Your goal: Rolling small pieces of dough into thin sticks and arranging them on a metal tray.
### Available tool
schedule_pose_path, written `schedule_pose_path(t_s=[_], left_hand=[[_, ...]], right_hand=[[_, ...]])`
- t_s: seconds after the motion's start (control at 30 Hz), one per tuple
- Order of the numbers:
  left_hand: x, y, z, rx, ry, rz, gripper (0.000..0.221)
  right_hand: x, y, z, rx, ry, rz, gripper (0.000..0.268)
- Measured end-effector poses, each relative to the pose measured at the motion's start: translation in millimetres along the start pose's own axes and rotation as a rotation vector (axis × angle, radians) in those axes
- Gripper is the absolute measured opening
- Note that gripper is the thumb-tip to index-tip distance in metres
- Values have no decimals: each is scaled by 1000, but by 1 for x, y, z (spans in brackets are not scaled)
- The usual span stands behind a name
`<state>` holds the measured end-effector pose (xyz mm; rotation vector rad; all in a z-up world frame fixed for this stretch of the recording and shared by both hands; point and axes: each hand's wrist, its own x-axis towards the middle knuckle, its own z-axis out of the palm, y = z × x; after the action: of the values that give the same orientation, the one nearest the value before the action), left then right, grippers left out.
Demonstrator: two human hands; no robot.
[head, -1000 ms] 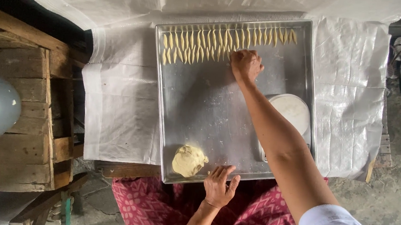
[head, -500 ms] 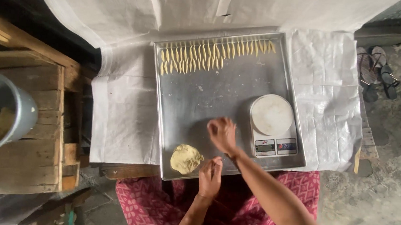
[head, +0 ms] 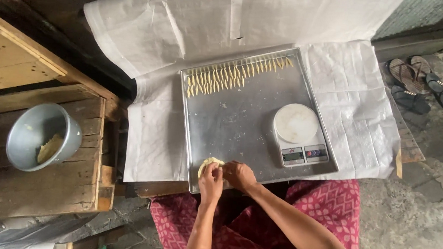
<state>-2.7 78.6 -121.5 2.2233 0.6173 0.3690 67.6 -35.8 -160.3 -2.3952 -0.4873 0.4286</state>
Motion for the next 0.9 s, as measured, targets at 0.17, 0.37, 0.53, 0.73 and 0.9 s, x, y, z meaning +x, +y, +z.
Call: schedule_pose_path(t_s=[0.17,0.37,0.53,0.73,0.9], left_hand=[[-5,-2,1,-54,50,80,16],[-6,-4,2,-84,38,-2,14],[-5,-10,4,-104,9,-55,13],[-2,-12,5,-86,-22,-97,11],[-1,-18,3,-63,-55,-126,13]], right_hand=[[-8,-2,-2,-144,-13,-203,17],[-12,-10,-11,-171,22,-311,16],[-4,7,9,-161,15,-313,15],[-3,2,12,-199,19,-273,15],[-7,2,14,-218,30,-241,13]])
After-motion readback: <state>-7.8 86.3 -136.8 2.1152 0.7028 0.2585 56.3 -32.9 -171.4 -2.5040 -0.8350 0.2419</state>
